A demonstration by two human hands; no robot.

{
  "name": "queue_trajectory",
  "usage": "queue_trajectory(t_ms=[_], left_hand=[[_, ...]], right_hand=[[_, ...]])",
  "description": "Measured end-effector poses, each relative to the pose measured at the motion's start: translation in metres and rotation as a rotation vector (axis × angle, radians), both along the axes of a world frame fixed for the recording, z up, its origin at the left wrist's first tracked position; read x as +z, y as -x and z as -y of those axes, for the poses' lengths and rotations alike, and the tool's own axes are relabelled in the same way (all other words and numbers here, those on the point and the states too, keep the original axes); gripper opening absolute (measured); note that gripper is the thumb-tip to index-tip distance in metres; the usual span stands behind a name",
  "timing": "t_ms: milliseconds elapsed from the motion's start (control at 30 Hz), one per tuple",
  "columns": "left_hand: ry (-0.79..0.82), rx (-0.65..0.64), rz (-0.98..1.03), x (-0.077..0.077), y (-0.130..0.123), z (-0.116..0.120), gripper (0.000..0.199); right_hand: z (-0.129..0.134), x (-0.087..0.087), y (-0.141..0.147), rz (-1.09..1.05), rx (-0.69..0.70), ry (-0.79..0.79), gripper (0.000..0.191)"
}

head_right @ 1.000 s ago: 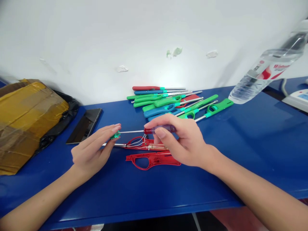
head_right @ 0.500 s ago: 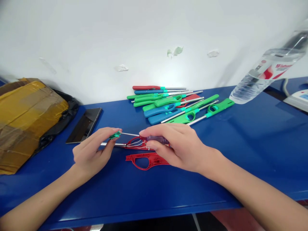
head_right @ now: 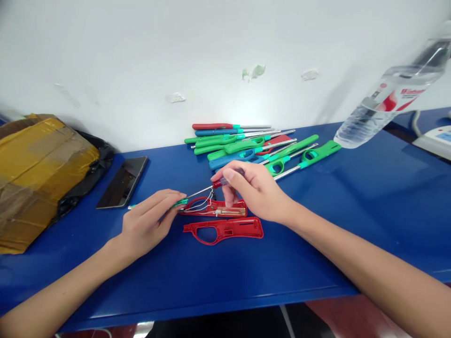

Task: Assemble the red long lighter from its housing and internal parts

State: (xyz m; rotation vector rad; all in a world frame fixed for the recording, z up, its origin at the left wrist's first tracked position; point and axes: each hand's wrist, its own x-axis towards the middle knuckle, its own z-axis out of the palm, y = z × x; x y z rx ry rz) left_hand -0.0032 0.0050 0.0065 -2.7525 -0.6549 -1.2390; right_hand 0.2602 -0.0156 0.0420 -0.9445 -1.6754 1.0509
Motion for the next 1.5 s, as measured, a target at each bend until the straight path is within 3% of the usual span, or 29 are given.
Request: queue_trajectory(t_ms=[300, 733, 1200, 1300, 1500], left_hand=[[-0.025, -0.03, 0.037, 0.004, 0.001, -0.001, 0.031], [-0.038, -0.066, 0.088, 0.012, 0.0, 0.003, 0.029], [-0.067, 0.014, 0.175, 0.015, 0.001, 0.001, 0.027], [-0.097, 0.032, 0.198, 0.016, 0.0, -0.001, 0.027], [-0.125, 0.001, 0.19, 0.015, 0.001, -0.003, 0.031]], right_hand=[[-0.002, -0.003, 0.004, -0.137, -0.046, 0.06, 0.033], [-0.004, -0.012, 0.005, -0.334, 0.047, 0.193, 0.027], [-0.003, -0.012, 0.014, -0.46, 0.04, 0.283, 0.026], [0.001, -0.008, 0.014, -0.403, -0.004, 0.196, 0.026], [0.015, 0.003, 0.009, -0.054, -0.127, -0.222, 0.023]])
